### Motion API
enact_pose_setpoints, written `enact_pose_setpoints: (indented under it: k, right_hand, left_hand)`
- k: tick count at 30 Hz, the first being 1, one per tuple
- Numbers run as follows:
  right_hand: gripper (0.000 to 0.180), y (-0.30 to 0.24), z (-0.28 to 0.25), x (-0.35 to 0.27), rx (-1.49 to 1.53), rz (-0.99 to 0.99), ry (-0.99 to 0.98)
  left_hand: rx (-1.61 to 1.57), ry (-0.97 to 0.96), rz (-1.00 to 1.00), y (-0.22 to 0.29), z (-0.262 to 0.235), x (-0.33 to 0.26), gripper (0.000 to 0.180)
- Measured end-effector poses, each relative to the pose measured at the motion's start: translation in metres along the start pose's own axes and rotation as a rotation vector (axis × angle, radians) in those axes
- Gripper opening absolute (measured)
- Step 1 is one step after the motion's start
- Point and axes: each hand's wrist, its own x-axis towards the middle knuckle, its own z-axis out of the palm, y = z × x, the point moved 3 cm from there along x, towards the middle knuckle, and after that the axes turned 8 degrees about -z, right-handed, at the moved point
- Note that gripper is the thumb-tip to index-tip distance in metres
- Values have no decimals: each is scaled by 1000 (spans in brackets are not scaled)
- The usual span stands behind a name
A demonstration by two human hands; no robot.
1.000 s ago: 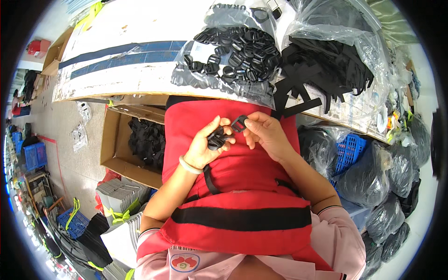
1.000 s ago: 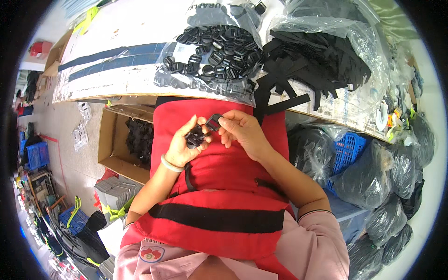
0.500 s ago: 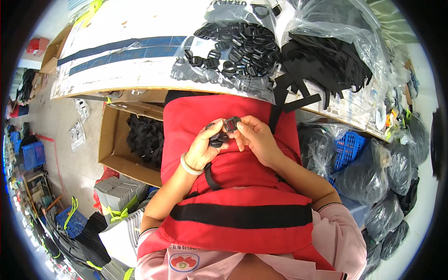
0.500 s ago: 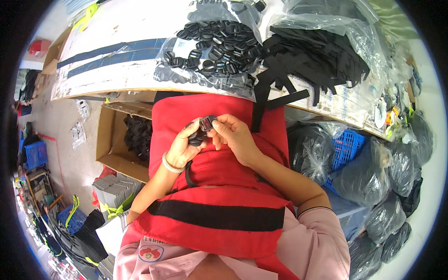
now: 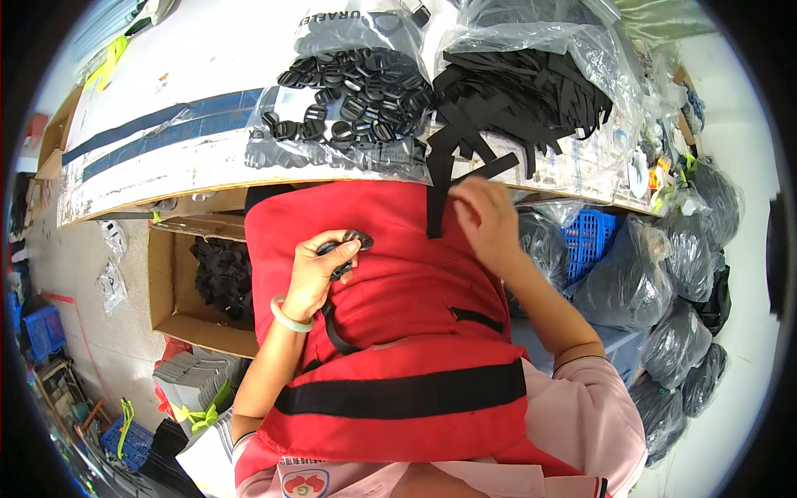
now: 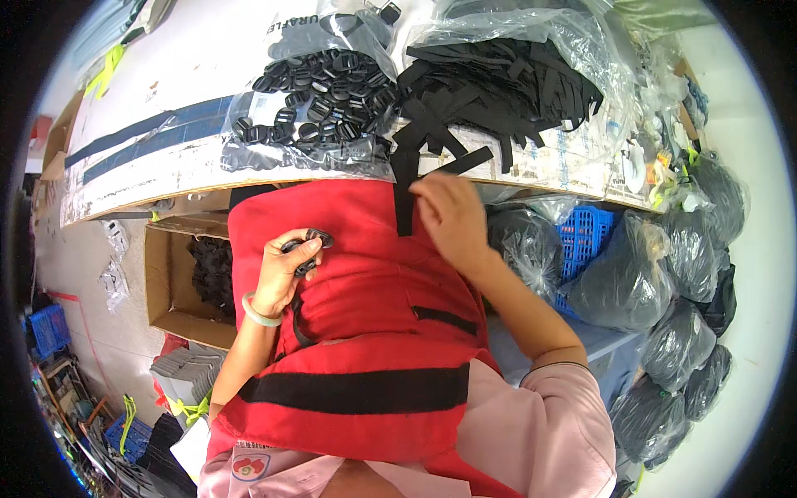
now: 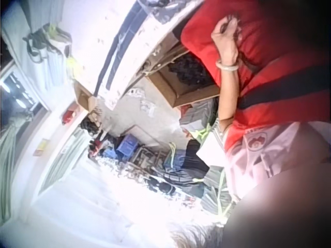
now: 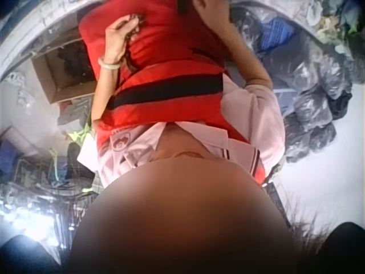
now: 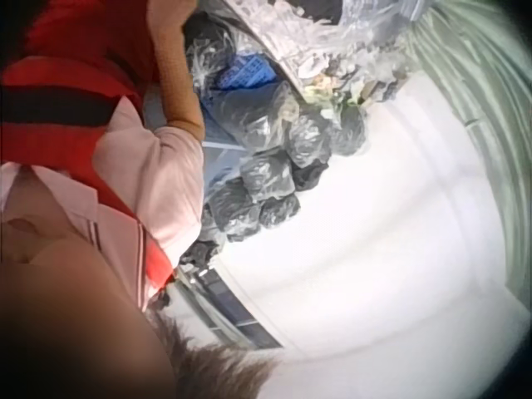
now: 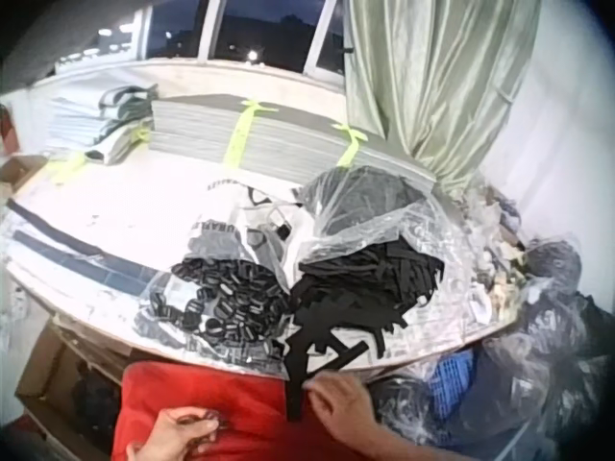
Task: Assembling plastic buckles onto nylon straps in a workshop setting.
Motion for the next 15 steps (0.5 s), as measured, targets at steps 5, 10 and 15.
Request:
enact_pose_setpoints:
  k: [5,10,15]
  right_hand:
    - [26,43,1,-10,-169,3,-36]
    - [12,-12,-22,19,127,61,-41]
    - [16,-5,12,3,439,397,-230]
  left_hand:
    - [36,30,-1,1,5,-1,13]
    - [232,60,40,9,15,-7,12]
    - [290,41,64,9,24,-8,11]
